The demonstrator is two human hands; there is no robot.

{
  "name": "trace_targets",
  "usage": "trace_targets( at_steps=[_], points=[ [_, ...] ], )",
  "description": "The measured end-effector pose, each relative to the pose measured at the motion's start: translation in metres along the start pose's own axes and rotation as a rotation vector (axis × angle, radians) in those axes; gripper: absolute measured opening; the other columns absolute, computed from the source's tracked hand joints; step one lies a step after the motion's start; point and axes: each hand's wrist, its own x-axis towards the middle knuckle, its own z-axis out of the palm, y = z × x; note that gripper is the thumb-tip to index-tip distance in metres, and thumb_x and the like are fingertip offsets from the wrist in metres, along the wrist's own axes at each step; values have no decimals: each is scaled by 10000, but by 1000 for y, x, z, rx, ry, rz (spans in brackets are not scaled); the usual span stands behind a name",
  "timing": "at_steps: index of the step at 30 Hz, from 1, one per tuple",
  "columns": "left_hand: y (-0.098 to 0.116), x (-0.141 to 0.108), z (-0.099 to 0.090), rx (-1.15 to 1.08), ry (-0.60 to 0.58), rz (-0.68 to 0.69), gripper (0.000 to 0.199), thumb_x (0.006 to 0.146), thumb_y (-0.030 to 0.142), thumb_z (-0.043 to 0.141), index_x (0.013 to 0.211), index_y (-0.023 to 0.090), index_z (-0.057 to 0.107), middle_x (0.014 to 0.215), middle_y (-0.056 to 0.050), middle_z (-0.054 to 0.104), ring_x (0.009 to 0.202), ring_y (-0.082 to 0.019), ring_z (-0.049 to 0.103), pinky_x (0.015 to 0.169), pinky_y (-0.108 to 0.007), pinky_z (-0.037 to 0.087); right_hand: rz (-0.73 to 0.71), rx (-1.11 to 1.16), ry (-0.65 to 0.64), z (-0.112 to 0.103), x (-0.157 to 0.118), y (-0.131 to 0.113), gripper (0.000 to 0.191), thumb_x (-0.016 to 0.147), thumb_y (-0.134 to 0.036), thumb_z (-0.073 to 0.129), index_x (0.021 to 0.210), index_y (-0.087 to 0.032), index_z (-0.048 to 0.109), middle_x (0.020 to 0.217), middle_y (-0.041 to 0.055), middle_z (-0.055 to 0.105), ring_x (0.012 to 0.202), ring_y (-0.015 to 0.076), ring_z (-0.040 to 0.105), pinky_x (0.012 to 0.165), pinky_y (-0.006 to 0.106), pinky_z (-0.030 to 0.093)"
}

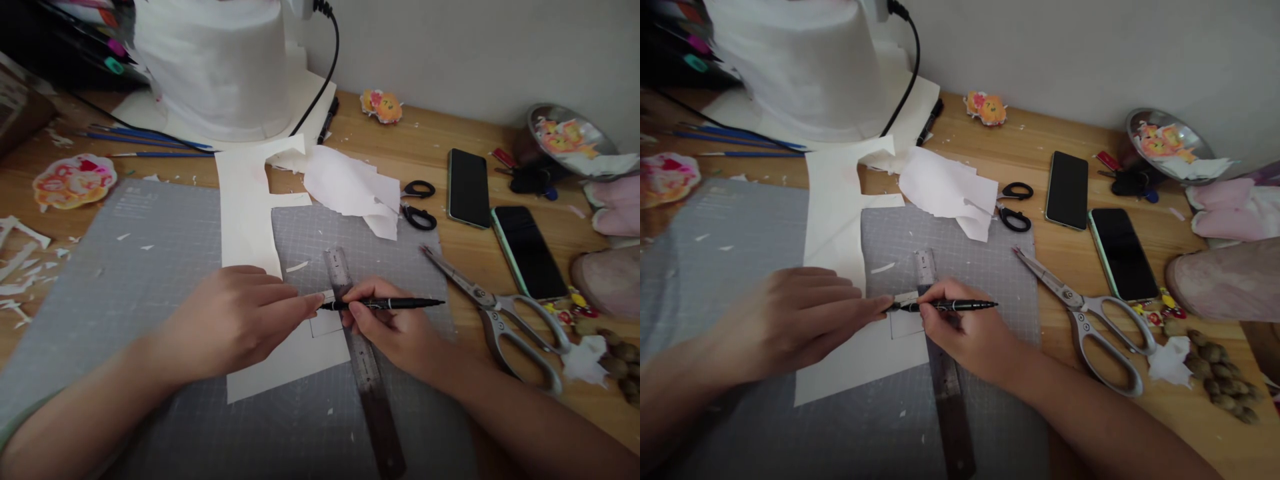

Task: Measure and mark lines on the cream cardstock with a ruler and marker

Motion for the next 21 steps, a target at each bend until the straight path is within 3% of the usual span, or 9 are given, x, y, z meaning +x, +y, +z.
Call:
trace_targets(
  at_steps=[5,10,14,21],
  points=[
    [0,0,-2,-2,3,3,217,968,130,437,1014,131,650,586,25,598,496,-130,514,496,-299,317,-94,-118,11,-2,-1,-7,65,946,-254,532,939,-210,579,727,-7,628,606,117,597,545,226,484],
    [0,0,-2,19,-7,2,222,979,143,422,1019,148,641,598,29,614,497,-138,530,499,-299,338,-426,-364,-53,1,-4,-10,93,927,-161,521,995,-215,555,861,19,686,808,134,670,750,236,536],
    [0,1,-3,41,-6,11,199,974,140,431,1001,155,628,604,32,620,494,-143,538,499,-303,350,-606,-483,-6,6,-3,-5,120,939,-176,488,1044,-210,535,884,53,702,863,159,692,772,255,565],
    [1,3,-3,41,10,1,226,986,156,402,999,175,626,581,36,619,481,-122,543,485,-279,348,-646,-602,0,10,-3,-6,145,928,-144,472,1039,-196,550,894,79,715,827,187,695,725,299,577]
  ],
)
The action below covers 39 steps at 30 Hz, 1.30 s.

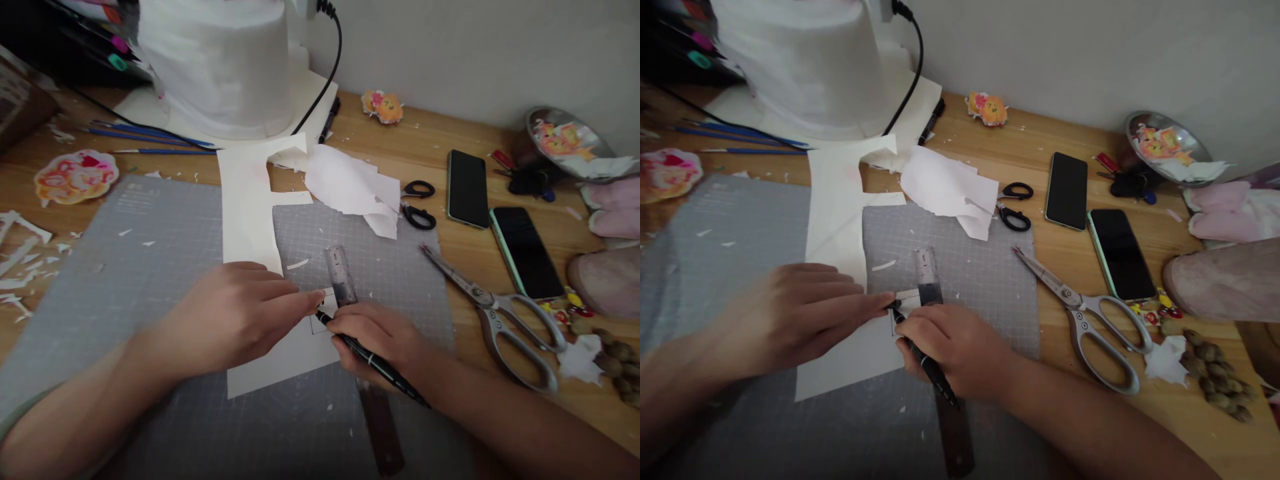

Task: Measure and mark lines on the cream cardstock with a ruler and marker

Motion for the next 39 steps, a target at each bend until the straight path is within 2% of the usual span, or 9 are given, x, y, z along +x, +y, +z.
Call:
trace_targets(
  at_steps=[7,19,26,33,36,39],
  points=[
    [0,0,0,-6,-7,-3,239,979,145,404,989,172,642,603,29,644,489,-124,558,491,-278,362,0,-43,17,-2,1,-2,134,938,-154,464,1033,-201,546,869,66,721,792,181,705,695,282,577],
    [0,-1,0,-2,-14,-6,243,983,159,411,974,172,654,609,25,649,505,-128,571,499,-283,362,91,83,31,-1,0,-1,149,921,-143,479,1022,-230,546,839,31,707,766,160,699,683,257,557],
    [0,-2,1,-27,-30,-28,263,994,169,393,989,164,656,582,24,617,498,-133,547,504,-288,342,272,215,-22,-6,-2,0,113,934,-162,512,1005,-226,570,901,15,709,813,131,687,752,222,545],
    [1,-2,1,-3,-33,-14,275,1004,169,370,1011,170,645,606,28,631,514,-137,568,507,-297,358,423,256,38,-10,4,-2,87,907,-179,530,950,-214,596,807,11,719,711,127,675,662,222,530],
    [1,-2,1,-6,-38,-19,278,1005,166,369,1008,168,647,614,27,643,515,-133,576,505,-295,361,512,323,20,-9,4,-1,72,912,-203,532,935,-214,600,772,6,713,678,129,668,622,231,521],
    [0,-1,0,-12,-40,-28,296,1007,169,360,990,171,656,617,26,653,515,-129,585,509,-285,375,582,449,64,-6,3,2,63,914,-241,555,941,-213,605,772,6,707,691,131,678,617,233,534]
  ],
)
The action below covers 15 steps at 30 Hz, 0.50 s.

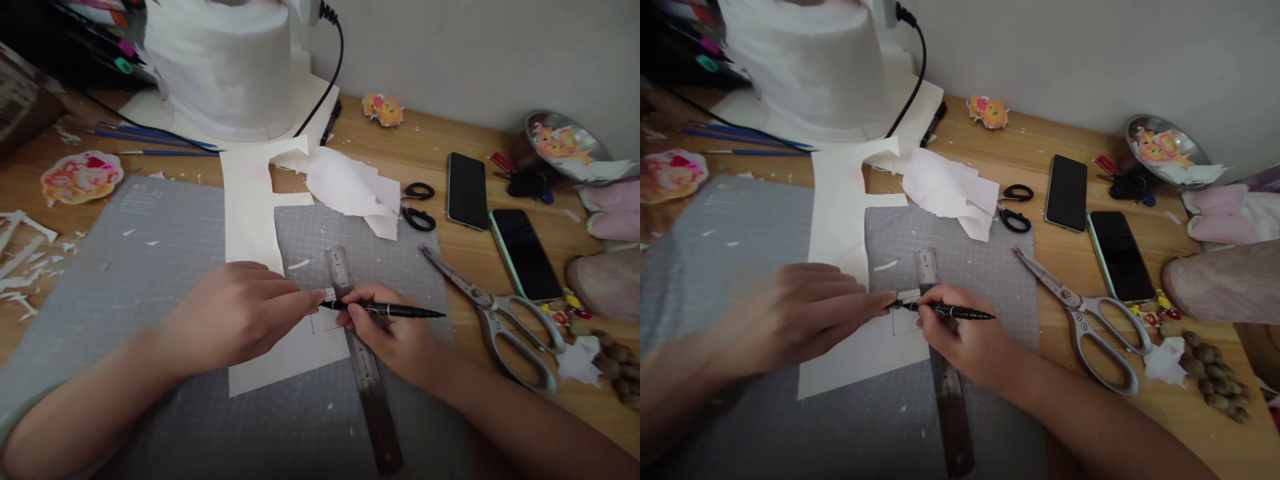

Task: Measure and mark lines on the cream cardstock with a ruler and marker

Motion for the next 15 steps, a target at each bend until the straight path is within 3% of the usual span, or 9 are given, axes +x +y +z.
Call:
trace_targets(
  at_steps=[5,8,11,15],
  points=[
    [0,2,0,3,-14,-13,338,1023,208,337,951,191,667,612,31,663,517,-123,592,508,-284,371,178,346,106,3,8,3,171,898,-363,583,862,-196,580,670,0,672,586,129,675,523,218,545],
    [1,1,1,20,-5,-18,330,1025,221,348,941,208,666,633,35,681,532,-121,602,524,-276,375,233,404,147,4,15,1,217,869,-403,597,815,-198,550,616,-19,637,500,118,627,455,212,515],
    [1,1,1,33,-24,-22,295,1016,224,389,938,200,673,611,36,665,535,-126,598,539,-273,376,193,297,132,0,24,-5,191,883,-370,558,789,-206,529,572,-39,602,495,110,598,456,201,487],
    [0,0,4,56,-2,-31,307,1016,258,399,907,206,682,600,36,664,527,-127,590,534,-276,357,97,-69,48,-11,46,-25,202,915,-310,501,741,-207,499,521,-62,552,467,93,547,490,212,428]
  ],
)
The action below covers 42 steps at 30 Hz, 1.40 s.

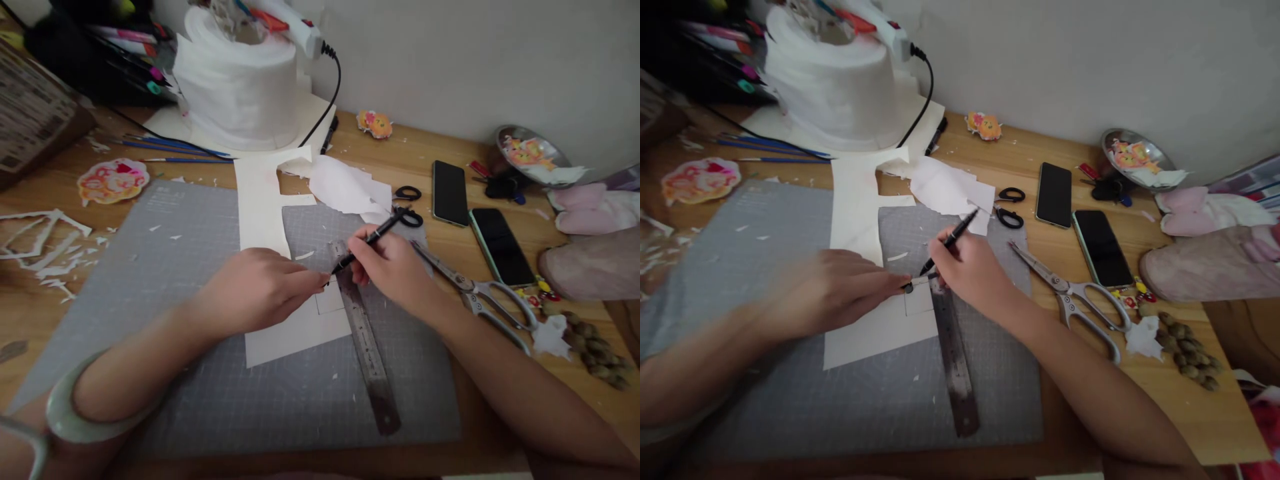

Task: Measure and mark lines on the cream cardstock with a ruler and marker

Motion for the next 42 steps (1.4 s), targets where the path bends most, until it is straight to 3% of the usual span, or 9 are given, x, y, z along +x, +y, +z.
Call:
trace_targets(
  at_steps=[5,9,14,21,42],
  points=[
    [-2,-1,7,49,11,-25,357,1019,316,372,892,243,697,589,37,669,526,-135,604,510,-285,333,-23,-359,-144,2,33,-28,334,911,-270,468,590,-199,410,479,-51,465,455,87,454,493,251,312],
    [-2,0,10,90,49,-10,430,1026,332,329,865,242,718,547,24,653,479,-142,577,479,-287,312,-96,-453,-246,20,53,-26,390,908,-407,540,613,-201,389,523,-61,439,512,89,417,524,254,273],
    [-2,0,10,94,67,13,444,1025,320,322,838,238,717,531,20,649,457,-147,554,476,-295,312,-187,-454,-249,34,66,-17,439,901,-415,562,595,-201,329,571,-70,377,558,82,338,542,255,235],
    [1,2,5,114,25,1,419,1009,277,345,795,238,703,587,16,691,491,-154,570,486,-300,316,-187,-398,-345,41,67,-18,370,895,-326,541,607,-199,348,598,-67,363,583,88,326,547,254,234],
    [-1,-1,10,68,48,-18,416,1011,286,350,809,230,708,651,1,711,557,-157,596,533,-285,354,-230,-404,-419,42,66,-14,439,925,-338,573,584,-196,337,583,-71,350,577,86,308,537,246,221]
  ],
)
